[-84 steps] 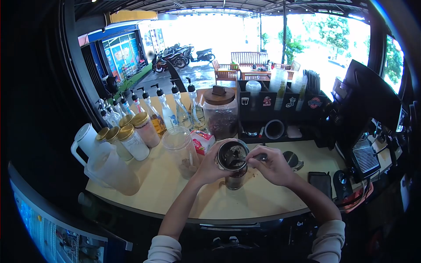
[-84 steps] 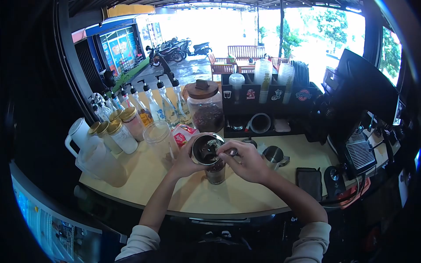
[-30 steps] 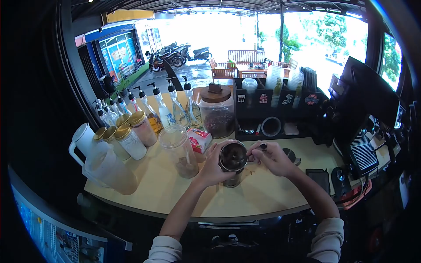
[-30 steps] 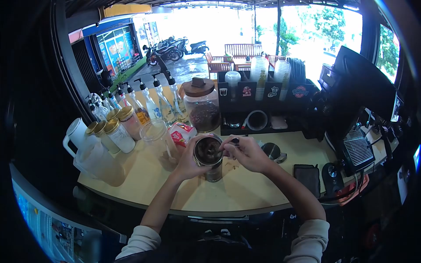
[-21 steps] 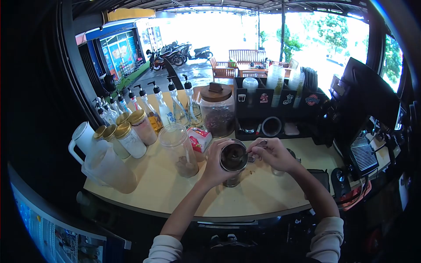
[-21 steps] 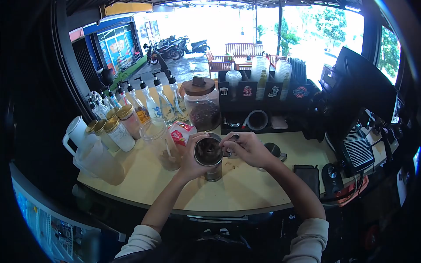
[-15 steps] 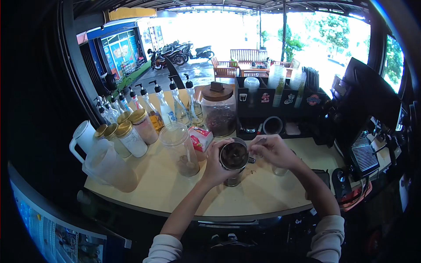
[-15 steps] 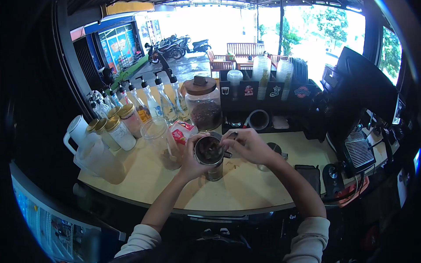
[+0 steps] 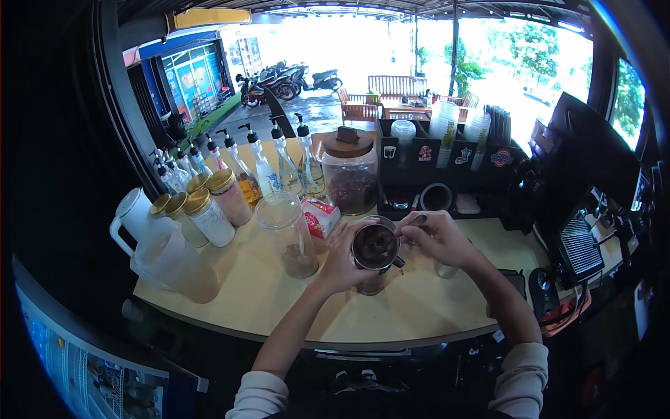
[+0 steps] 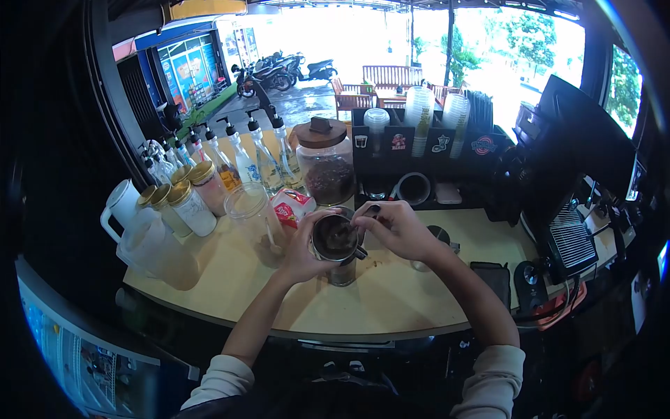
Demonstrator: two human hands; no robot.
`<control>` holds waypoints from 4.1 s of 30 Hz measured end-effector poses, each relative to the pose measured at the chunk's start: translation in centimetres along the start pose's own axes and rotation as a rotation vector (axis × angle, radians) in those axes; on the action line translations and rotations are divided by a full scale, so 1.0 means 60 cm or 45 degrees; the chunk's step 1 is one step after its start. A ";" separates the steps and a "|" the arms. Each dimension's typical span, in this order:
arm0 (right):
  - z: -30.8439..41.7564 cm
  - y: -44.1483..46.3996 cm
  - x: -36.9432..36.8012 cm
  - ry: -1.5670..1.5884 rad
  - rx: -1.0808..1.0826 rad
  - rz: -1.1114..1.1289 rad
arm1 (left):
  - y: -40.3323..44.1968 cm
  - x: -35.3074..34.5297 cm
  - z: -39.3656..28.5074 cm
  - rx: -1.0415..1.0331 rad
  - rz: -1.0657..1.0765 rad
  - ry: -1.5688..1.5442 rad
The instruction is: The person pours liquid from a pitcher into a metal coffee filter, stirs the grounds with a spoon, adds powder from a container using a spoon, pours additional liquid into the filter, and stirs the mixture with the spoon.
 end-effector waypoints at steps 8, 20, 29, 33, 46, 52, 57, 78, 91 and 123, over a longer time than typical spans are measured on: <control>0.018 0.005 0.003 -0.024 0.021 -0.024 | -0.003 -0.001 0.002 -0.014 -0.049 -0.039; 0.027 -0.002 -0.034 -0.231 -0.040 -0.010 | -0.015 -0.030 0.005 0.064 -0.256 -0.356; 0.025 -0.006 -0.046 -0.207 -0.072 -0.232 | -0.022 -0.036 0.020 0.118 -0.267 -0.335; 0.029 -0.005 -0.048 -0.206 -0.036 -0.208 | -0.021 -0.037 0.020 0.104 -0.272 -0.233; 0.025 0.005 -0.005 -0.191 0.016 0.032 | 0.014 0.012 -0.007 -0.051 0.037 0.023; -0.006 -0.001 -0.002 -0.046 -0.070 -0.055 | 0.003 0.000 0.023 0.036 0.014 -0.064; -0.015 -0.011 0.014 0.337 -0.123 -0.376 | 0.001 0.000 0.017 0.055 -0.003 -0.008; 0.063 -0.068 -0.074 -0.897 0.581 -0.101 | -0.011 0.006 -0.048 0.008 -0.377 0.409; 0.070 -0.073 -0.052 -0.771 0.639 -0.199 | -0.002 0.003 -0.040 0.015 -0.221 0.295; 0.081 -0.060 -0.051 -0.758 0.613 -0.132 | 0.005 0.007 -0.028 -0.108 -0.125 0.233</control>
Point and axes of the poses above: each hand's wrist, its own y-axis towards the middle knuckle, its own x-axis out of the back of the hand, z = x × y, the point moved 7 cm from there along y, towards the middle knuckle, and after that the axes turned 13 degrees about y, right-handed, at the moved point
